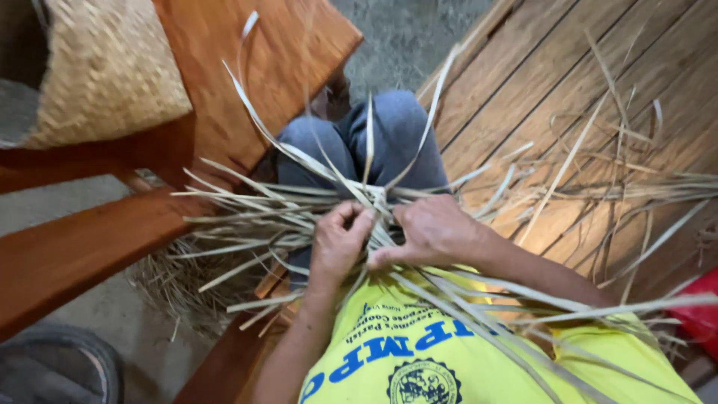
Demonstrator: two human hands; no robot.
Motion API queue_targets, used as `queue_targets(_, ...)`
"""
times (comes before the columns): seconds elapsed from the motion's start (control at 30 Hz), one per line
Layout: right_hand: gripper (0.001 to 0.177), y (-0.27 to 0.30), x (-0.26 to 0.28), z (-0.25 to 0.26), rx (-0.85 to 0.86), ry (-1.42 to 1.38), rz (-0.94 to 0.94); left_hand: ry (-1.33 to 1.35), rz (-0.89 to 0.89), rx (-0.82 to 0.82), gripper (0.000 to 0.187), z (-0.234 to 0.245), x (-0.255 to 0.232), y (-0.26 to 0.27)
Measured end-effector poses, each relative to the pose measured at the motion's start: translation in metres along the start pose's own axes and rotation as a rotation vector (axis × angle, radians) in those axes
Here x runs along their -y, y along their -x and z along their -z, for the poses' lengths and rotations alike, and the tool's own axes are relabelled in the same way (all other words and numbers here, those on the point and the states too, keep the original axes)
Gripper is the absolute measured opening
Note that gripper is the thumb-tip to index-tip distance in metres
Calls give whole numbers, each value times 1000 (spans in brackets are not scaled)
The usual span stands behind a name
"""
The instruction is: Weaving a basket by interlacing long strips of material
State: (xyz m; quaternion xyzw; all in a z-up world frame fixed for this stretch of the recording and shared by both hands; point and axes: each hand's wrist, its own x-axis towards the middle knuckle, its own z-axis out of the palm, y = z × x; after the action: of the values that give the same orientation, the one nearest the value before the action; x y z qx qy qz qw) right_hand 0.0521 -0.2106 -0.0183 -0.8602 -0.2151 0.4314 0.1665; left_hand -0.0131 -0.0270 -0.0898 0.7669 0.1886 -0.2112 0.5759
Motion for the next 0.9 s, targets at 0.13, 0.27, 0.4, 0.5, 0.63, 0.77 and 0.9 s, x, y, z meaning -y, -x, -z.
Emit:
queue_targets(0.13,93,12,8,-25,151,61,-15,-98,50,84,23,1,10,-16)
queue_targets(0.27,95,9,-1,-56,131,-19,8,-209,55,139,26,-3,-37,-17)
queue_targets(0.4,69,1,-18,-91,-68,-32,24,-202,-296,105,23,0,-63,-3)
queue_targets(0.5,61,-13,-32,-119,-278,104,-35,-250,-686,46,22,4,-79,14)
queue_targets(0.63,38,-58,-59,-159,-402,232,65,-360,-827,-25,20,2,-43,8)
queue_targets(0.77,21,-100,-80,-204,-549,395,209,-115,-540,-11,8,22,-24,-6)
queue_targets(0.9,26,-101,-60,-181,-543,294,207,125,-396,3,6,20,-18,-3)
